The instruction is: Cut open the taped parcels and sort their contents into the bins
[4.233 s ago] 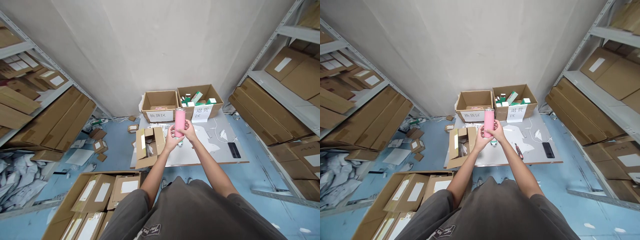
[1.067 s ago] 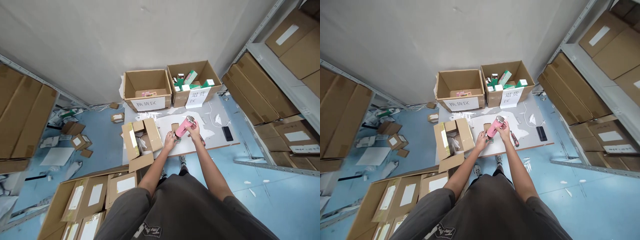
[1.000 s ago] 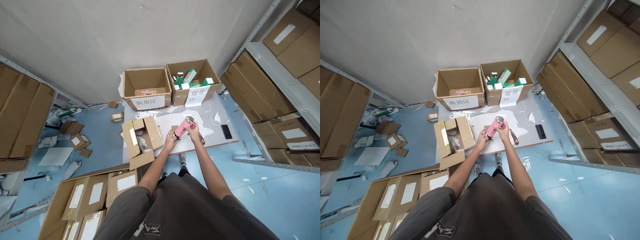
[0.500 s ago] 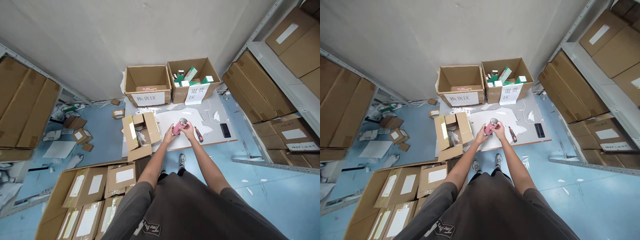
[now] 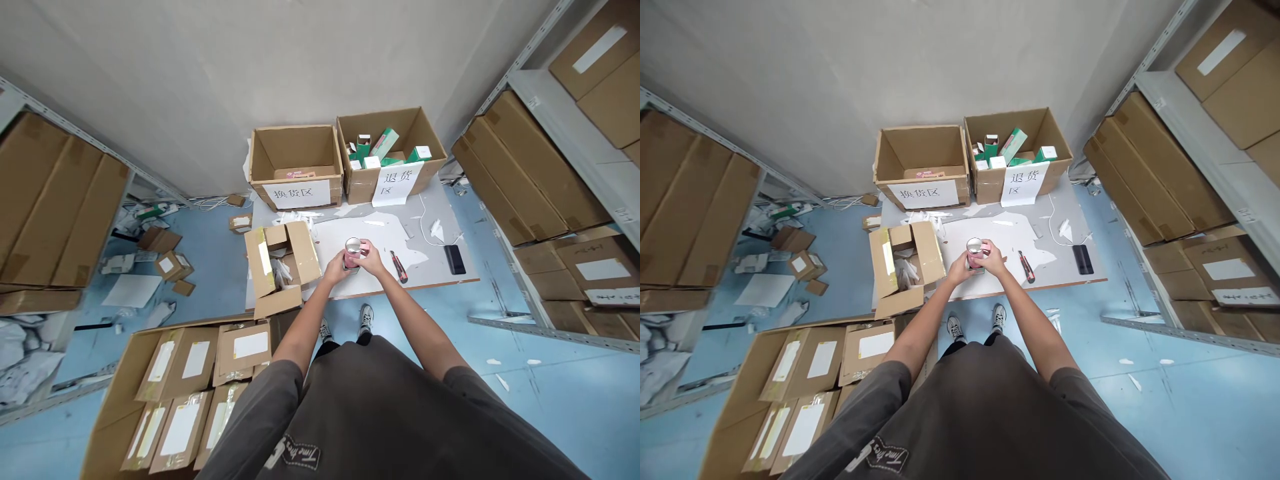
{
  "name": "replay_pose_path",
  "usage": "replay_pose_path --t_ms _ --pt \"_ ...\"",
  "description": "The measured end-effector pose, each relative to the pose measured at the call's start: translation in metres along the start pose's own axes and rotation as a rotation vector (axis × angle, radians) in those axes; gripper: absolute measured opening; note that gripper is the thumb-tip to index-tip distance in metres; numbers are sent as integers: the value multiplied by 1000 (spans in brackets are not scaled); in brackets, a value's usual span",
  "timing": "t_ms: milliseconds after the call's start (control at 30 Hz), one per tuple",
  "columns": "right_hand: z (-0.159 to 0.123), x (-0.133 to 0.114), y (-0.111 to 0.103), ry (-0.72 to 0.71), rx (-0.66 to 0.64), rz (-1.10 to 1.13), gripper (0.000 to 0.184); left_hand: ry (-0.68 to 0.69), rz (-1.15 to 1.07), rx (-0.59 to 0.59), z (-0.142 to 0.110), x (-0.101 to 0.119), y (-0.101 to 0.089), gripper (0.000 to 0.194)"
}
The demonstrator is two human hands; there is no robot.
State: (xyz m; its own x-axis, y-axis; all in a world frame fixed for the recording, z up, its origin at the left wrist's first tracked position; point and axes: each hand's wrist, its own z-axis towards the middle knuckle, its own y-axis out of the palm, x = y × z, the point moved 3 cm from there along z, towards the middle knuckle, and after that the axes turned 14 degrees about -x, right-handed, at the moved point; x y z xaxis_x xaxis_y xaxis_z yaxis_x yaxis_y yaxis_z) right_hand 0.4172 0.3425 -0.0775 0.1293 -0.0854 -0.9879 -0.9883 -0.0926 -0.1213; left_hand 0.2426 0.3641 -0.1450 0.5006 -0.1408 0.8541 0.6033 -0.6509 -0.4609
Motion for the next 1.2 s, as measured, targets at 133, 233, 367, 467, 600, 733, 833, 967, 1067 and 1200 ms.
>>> replay_pose_path --t_ms 133,233,367,467,600,733,833,967,1067,1200 --pt "1 3 -5 -40 -47 -149 67 -13 129 -68 4 2 -11 81" --pt "1 14 -5 -41 -70 -256 67 -66 166 -82 5 4 -17 84" --pt "1 44 3 -2 -66 -363 62 -107 132 -73 2 4 -15 89" --pt "0 70 7 11 -37 -397 66 -101 89 -61 0 -1 -12 91" --pt "-1 100 7 32 -87 -335 64 84 16 -107 -1 -1 -14 97" --pt "2 108 4 13 -128 -259 59 193 87 -127 -2 14 -18 67" --pt "5 104 4 7 -170 -251 56 103 284 -69 2 30 -16 52" --pt "2 95 3 43 -165 -300 50 -35 475 -68 12 51 -7 42" --pt "-1 90 1 75 -174 -331 48 -61 549 -121 14 57 -4 33" --pt "-2 81 0 47 -219 -390 48 -10 656 -136 8 54 -3 33"
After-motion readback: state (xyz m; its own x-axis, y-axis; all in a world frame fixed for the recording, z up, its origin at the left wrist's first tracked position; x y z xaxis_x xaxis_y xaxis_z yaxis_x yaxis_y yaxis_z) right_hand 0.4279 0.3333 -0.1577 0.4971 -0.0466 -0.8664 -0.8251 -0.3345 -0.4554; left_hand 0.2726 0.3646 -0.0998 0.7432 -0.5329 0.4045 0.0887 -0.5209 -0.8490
